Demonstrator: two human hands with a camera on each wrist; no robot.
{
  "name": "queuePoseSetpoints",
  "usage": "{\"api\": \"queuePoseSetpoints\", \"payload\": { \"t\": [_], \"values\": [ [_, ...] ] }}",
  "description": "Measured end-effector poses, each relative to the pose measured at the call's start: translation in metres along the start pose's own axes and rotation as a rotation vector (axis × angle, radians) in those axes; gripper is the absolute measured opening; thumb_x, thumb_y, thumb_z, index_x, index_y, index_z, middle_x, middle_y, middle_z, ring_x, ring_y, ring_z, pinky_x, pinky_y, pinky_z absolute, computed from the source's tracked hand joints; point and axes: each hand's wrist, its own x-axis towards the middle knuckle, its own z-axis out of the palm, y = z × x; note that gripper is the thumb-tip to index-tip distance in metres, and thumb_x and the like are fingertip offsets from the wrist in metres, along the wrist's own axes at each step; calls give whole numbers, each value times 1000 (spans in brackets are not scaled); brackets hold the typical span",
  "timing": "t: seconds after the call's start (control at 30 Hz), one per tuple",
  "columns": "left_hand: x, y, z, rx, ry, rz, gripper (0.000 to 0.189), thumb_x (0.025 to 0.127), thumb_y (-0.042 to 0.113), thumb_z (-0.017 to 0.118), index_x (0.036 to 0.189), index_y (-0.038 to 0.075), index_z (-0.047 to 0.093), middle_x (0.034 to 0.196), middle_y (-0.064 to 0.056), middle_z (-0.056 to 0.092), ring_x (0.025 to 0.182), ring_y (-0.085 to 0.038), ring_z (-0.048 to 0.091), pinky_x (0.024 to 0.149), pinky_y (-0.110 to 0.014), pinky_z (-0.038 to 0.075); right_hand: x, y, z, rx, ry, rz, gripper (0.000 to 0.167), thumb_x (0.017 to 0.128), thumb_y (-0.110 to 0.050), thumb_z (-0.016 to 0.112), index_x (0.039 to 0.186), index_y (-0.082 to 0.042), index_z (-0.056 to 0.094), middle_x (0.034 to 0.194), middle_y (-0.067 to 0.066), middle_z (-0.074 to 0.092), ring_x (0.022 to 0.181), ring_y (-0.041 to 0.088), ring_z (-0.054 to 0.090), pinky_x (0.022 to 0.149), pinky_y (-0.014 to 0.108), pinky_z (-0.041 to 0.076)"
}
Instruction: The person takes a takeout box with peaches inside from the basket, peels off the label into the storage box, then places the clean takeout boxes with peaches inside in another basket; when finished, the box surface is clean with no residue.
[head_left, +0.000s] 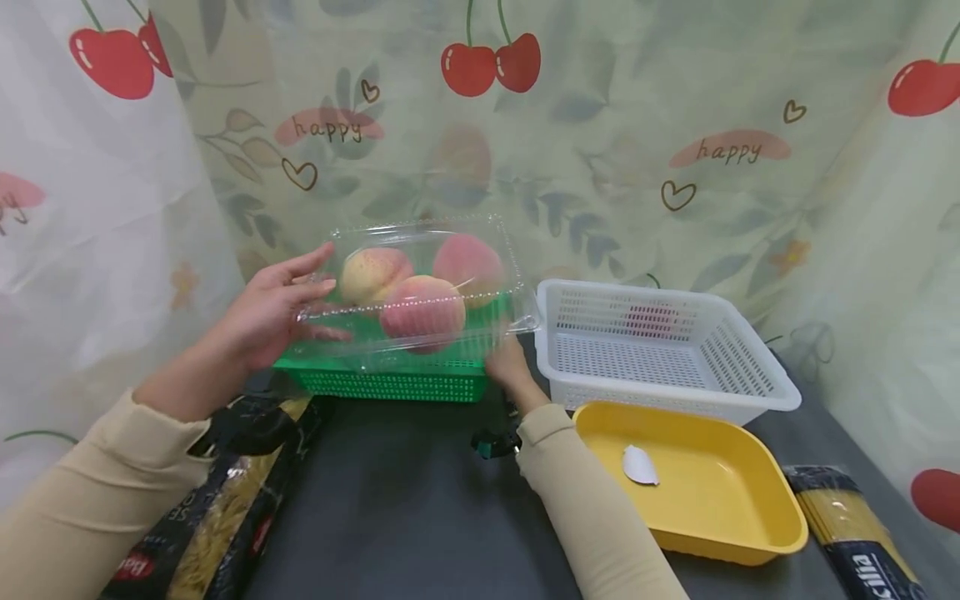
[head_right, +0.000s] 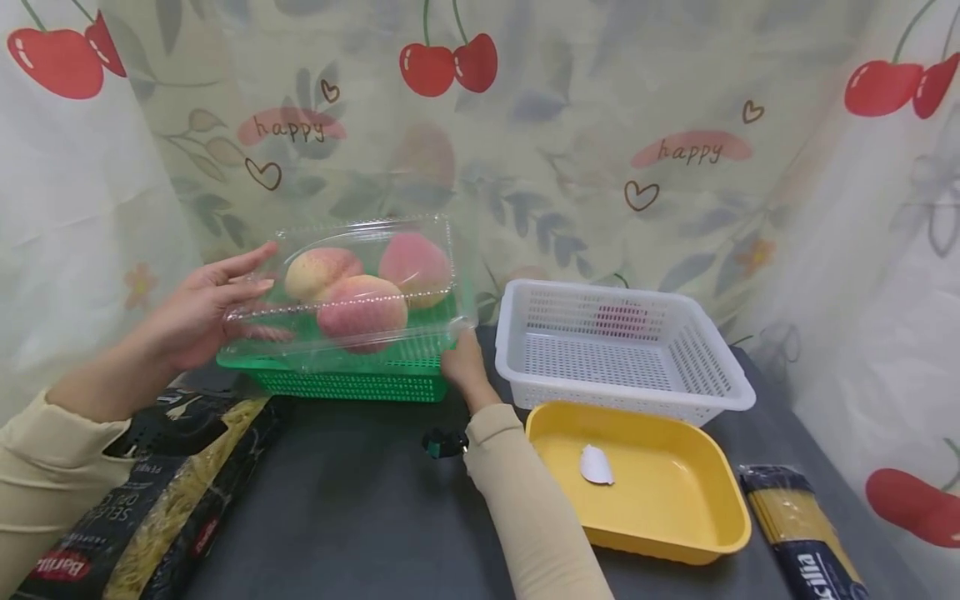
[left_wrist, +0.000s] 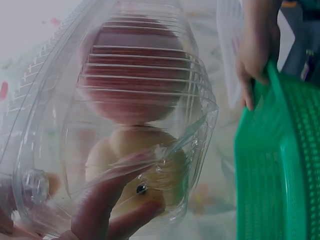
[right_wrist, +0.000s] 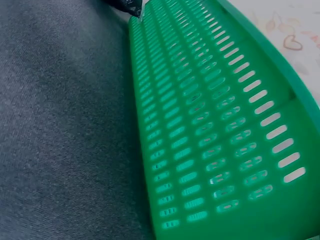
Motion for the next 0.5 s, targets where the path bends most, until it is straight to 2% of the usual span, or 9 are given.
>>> {"api": "queuePoseSetpoints", "payload": {
  "t": [0.03,0.07,0.2,0.27,0.37,0.43,0.5],
  "values": [
    [4,1,-1,-3,5,-2,62,100,16,41,151,18,6,158,2,-9,139,-36,21,74,-34,57,0,-2,2,16,7,46,55,88,-7,45,141,-13,34,136,14,47,125,28,45,107,42,35],
    [8,2,-2,-1,11,-5,61,100,15,40,151,18,6,158,3,-10,140,-38,19,74,-33,57,-3,-12,1,2,-2,91,56,86,0,42,141,-8,35,139,17,44,127,32,43,107,46,34],
    [24,1,-9,37,41,-28,61,100,14,38,151,18,4,157,3,-12,139,-37,20,74,-34,57,-4,-19,2,-69,-22,155,65,78,9,33,142,3,32,152,17,25,138,35,27,110,44,31],
    [32,-1,-16,58,62,-41,60,100,14,37,150,17,4,157,3,-10,138,-33,27,74,-34,57,-1,-18,4,-98,-34,156,65,78,9,31,142,5,31,157,11,14,142,34,15,112,43,26],
    [45,-5,-27,95,95,-54,60,100,13,38,150,15,6,158,3,-7,122,-22,49,73,-33,57,0,-19,5,-82,-32,179,65,78,10,33,143,2,31,158,4,11,144,30,11,114,42,23],
    [53,-9,-33,138,116,-60,59,100,12,38,150,14,6,158,1,-7,115,-16,52,72,-33,57,0,-18,5,-60,-20,191,65,79,10,34,143,1,32,158,1,11,144,27,10,116,42,20],
    [60,-12,-39,180,128,-67,59,100,11,36,150,14,6,157,-2,-8,114,-16,51,73,-32,57,-1,-17,4,-54,-6,194,64,79,9,35,143,0,32,158,0,12,144,26,11,116,42,18]
  ]
}}
